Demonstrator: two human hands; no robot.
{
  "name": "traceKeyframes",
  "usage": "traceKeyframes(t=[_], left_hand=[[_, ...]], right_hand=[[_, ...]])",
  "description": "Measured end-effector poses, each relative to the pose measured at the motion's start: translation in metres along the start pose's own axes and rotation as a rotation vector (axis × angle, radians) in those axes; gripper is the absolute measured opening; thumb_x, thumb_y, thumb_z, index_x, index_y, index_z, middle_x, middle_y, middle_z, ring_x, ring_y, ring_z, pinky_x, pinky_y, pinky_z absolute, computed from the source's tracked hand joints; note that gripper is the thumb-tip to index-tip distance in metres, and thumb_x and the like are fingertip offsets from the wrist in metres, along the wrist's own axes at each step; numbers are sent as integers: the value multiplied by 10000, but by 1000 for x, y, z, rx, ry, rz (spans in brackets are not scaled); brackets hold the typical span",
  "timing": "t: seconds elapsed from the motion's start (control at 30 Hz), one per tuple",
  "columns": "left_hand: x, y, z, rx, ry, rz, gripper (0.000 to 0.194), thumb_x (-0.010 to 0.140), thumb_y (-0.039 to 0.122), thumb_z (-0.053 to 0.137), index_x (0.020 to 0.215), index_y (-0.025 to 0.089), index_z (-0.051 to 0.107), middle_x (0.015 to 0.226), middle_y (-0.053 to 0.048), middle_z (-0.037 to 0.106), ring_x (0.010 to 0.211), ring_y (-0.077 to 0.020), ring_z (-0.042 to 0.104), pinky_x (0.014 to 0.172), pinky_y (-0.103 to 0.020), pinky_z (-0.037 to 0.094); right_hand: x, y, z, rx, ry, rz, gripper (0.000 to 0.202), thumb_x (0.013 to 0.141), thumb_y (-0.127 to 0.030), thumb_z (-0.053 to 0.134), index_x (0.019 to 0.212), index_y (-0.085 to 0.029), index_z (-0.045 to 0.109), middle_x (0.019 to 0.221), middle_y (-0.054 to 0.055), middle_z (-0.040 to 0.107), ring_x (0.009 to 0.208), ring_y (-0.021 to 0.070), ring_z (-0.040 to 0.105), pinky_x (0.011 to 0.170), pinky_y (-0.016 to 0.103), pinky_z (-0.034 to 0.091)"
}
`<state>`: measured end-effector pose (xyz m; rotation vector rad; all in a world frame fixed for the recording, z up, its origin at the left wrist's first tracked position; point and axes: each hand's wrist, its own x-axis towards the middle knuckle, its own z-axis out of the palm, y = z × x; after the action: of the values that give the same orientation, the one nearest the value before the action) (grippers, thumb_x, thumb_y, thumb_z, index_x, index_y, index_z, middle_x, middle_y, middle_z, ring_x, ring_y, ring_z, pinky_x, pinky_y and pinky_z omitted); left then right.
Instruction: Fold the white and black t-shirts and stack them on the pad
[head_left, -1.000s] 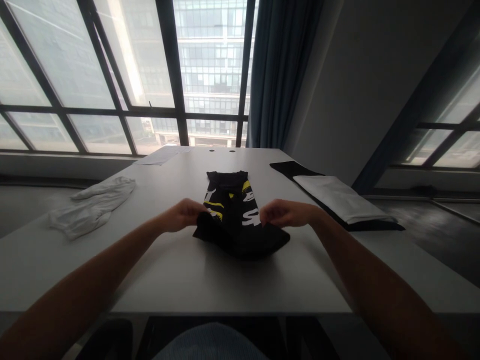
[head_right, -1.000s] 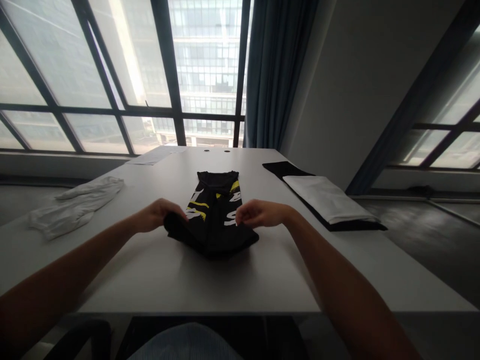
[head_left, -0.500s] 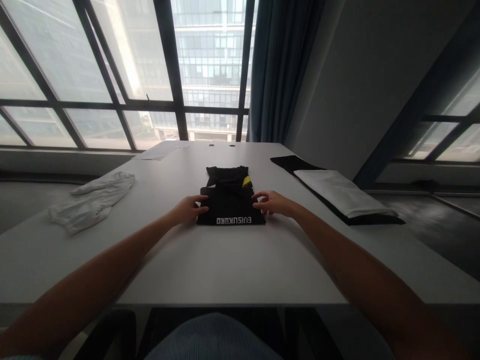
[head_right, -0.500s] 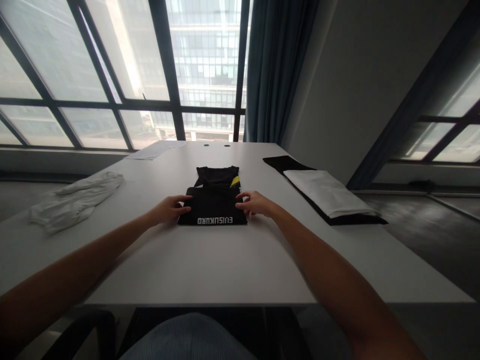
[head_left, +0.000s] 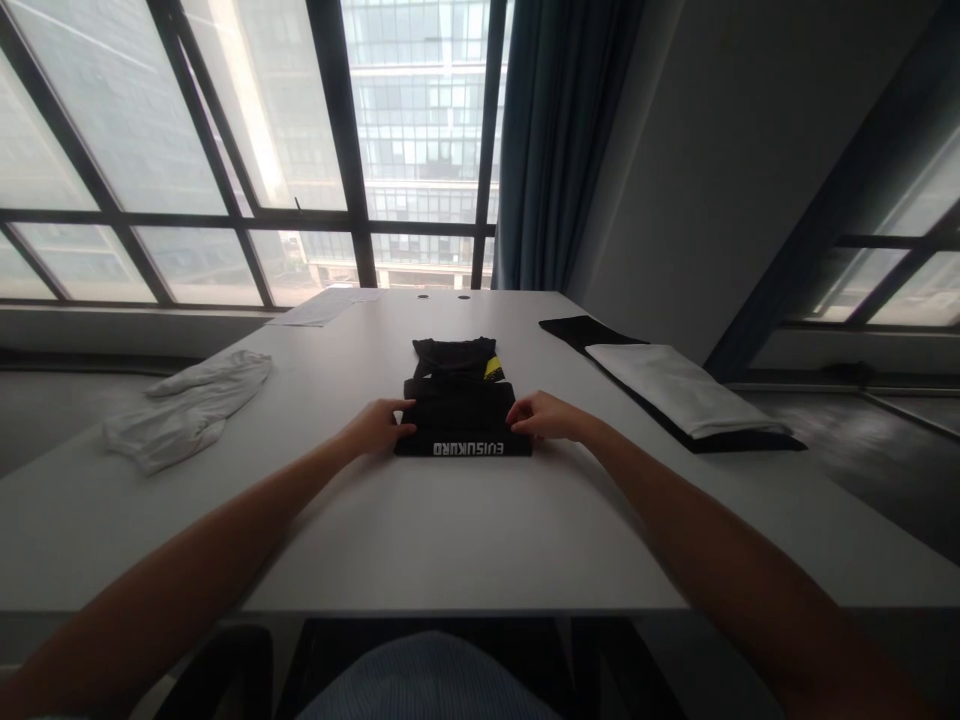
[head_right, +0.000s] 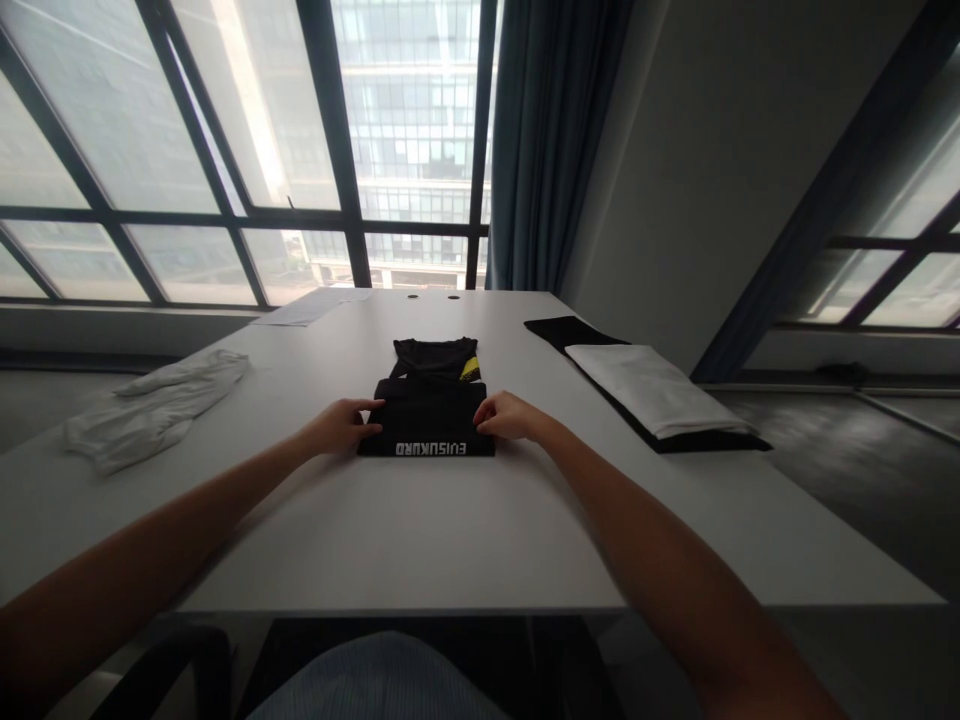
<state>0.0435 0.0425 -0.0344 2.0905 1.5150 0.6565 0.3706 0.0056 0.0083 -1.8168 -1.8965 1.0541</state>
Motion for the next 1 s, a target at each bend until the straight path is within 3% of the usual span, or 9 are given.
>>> traceKeyframes(t=[0.17,0.33,0.43,0.57,0.73,0.87,0.93,1.0], left_hand=[[1,-6,-1,-64,19,-11,605,650,397,827,1219,198,773,628,4,680,601,-221,619,701,-348,501],[3,-9,7,-59,117,80,520,690,481,802,1147,233,799,1077,-87,770,739,-245,674,796,-367,522],[17,-9,8,-80,155,70,507,735,496,775,1167,230,786,1053,-89,781,877,-284,703,896,-381,518],[46,-9,3,-188,148,45,414,682,430,815,1048,236,805,1085,-80,787,1019,-313,699,977,-410,506],[66,-12,5,-396,170,43,481,601,442,849,995,170,800,988,-110,789,929,-293,715,918,-449,544],[67,-17,8,-676,182,79,590,636,496,822,1107,145,763,990,-111,776,867,-253,715,853,-451,578],[66,-17,7,-572,165,65,557,677,475,801,1127,149,755,1008,-118,772,891,-274,722,879,-481,577],[62,-15,5,-286,199,69,491,751,436,751,1147,145,750,1108,-151,756,1019,-327,709,984,-525,533]], right_hand=[[7,5,4,-14,43,-20,126,769,-141,789,883,-165,740,757,20,706,581,119,610,531,216,507],[17,12,6,-10,174,-9,447,873,-324,747,1264,-135,642,981,87,749,632,141,666,599,254,549],[30,16,9,-53,302,-87,506,901,-322,716,1352,-127,597,1140,122,737,791,161,710,752,274,571],[45,19,11,-87,386,-180,440,872,-234,718,1302,-149,677,1214,109,733,1008,199,713,956,315,534],[52,24,8,73,391,-251,440,831,-154,698,1271,-146,719,1110,90,775,854,174,722,891,313,565],[54,28,6,180,465,-335,437,863,-160,663,1298,-153,695,1233,98,742,919,170,708,887,301,563],[54,28,7,87,477,-298,453,889,-154,621,1339,-144,668,1298,113,711,982,183,705,930,304,545],[51,25,10,-104,488,-236,459,904,-144,588,1357,-133,658,1354,136,675,1110,219,677,1015,320,501]])
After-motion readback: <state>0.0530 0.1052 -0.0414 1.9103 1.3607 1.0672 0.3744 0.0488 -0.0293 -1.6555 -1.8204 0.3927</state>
